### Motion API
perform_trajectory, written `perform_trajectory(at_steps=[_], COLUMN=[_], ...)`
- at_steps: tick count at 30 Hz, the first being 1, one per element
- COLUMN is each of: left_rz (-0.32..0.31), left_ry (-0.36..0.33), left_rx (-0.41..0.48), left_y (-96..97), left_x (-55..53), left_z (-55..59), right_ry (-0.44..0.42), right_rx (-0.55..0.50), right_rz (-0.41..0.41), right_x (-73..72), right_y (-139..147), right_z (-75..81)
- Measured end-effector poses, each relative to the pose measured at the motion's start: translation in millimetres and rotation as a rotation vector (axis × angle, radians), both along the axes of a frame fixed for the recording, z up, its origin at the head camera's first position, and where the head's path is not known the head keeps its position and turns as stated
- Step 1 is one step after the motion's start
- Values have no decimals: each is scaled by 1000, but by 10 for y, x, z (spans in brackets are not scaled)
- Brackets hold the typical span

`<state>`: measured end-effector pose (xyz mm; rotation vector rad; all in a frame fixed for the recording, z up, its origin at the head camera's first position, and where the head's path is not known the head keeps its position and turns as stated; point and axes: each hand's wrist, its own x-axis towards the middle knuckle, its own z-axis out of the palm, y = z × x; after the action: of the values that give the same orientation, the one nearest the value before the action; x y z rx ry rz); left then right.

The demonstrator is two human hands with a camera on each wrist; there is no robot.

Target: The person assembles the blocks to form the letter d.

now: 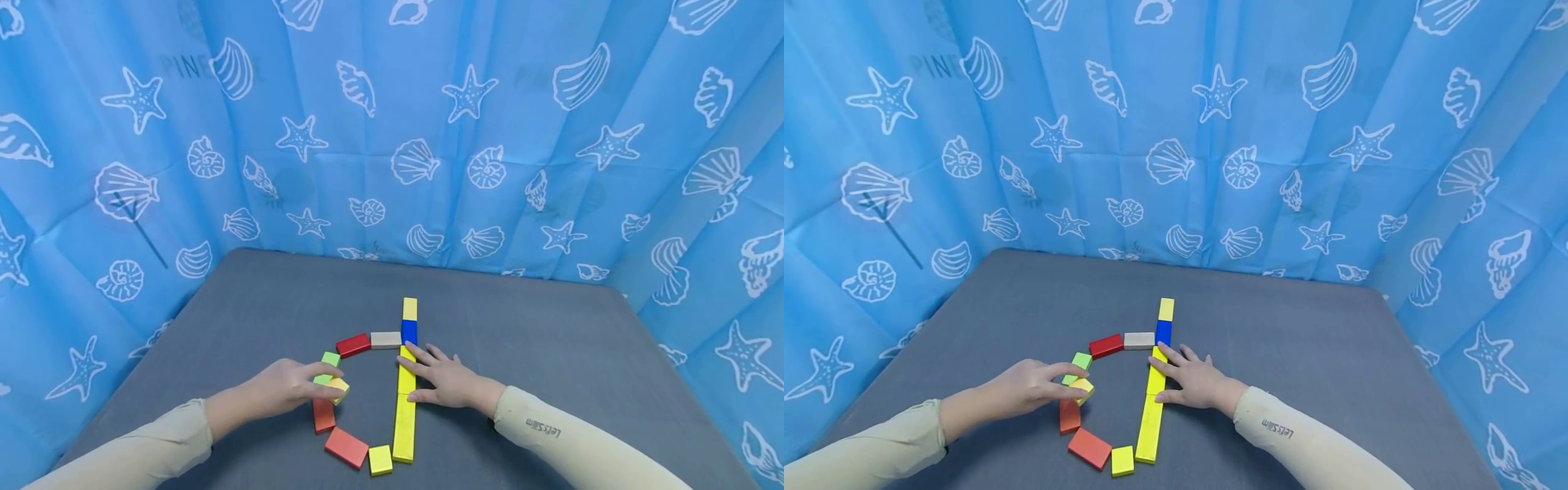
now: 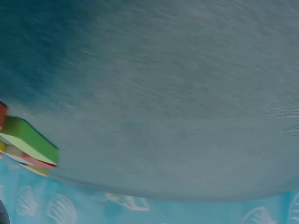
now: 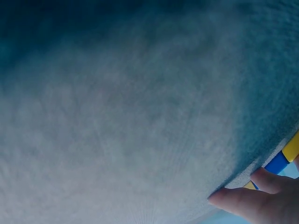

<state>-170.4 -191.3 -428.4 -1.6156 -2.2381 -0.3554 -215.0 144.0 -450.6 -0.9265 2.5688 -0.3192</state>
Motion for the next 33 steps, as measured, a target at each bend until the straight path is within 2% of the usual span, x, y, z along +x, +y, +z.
perform_trajectory(at_steps=[4, 8, 19, 21, 25, 28, 33], left_rz=[-33, -78, -222, -233, -236, -232, -239], left_ry=[8, -13, -106, -145, -160, -120, -158], left_rx=[-29, -63, -70, -49, -43, -87, -186], left_y=[123, 232, 568, 626, 721, 799, 968], left_x=[97, 162, 398, 429, 482, 520, 584], left_z=[1, -32, -97, -109, -117, -110, -106], right_ry=[-6, -10, 5, 7, 11, 15, 20], right_rx=[10, 15, 10, 7, 11, 16, 23], right_rz=[-8, -14, 3, 6, 12, 15, 15], right_x=[2, 7, 22, 24, 23, 22, 20], right_y=[-16, -17, -18, -19, -18, -15, -14], right_z=[18, 33, 34, 34, 31, 27, 27])
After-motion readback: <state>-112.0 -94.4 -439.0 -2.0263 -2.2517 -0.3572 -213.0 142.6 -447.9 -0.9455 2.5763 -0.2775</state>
